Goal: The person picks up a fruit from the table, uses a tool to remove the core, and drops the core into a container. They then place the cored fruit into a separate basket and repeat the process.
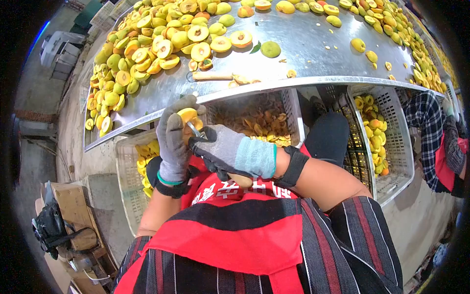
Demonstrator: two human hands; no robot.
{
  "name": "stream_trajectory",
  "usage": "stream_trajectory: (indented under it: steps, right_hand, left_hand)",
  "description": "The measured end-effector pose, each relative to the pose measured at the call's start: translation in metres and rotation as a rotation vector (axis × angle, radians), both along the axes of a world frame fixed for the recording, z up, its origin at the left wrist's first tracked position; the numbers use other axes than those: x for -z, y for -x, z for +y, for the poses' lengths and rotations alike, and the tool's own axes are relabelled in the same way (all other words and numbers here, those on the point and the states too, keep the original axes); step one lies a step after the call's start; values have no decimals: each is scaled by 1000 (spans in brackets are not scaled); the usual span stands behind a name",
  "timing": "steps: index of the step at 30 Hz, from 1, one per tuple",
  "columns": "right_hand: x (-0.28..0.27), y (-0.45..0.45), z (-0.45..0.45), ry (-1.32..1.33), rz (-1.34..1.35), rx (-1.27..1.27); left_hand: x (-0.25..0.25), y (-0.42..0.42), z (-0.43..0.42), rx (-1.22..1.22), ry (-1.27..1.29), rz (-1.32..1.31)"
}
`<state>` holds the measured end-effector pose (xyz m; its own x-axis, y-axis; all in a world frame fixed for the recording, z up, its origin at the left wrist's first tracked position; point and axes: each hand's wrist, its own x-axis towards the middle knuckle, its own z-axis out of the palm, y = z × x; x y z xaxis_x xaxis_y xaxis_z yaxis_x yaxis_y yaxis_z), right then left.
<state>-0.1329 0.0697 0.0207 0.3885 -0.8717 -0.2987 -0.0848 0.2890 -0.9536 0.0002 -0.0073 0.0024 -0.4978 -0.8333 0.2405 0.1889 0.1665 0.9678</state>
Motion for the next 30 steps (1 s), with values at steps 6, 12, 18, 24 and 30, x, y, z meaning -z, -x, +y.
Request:
stream_trajectory:
  steps: [6, 12, 18, 24, 30]
  right_hand:
    - [-13, -4, 2, 49, 198, 98]
    - [46, -13, 1, 265, 266, 190]
    - [6, 1, 7, -285, -255, 108]
    - [10, 3, 12, -388, -755, 188]
    - [19, 9, 14, -455, -826, 245]
  left_hand:
    - [-10, -9, -18, 376, -108, -159]
    - [-3, -4, -12, 267, -43, -229]
    - [7, -1, -8, 287, -182, -164]
    - [9, 8, -4, 191, -130, 29]
    - [5, 18, -3, 157, -149, -74]
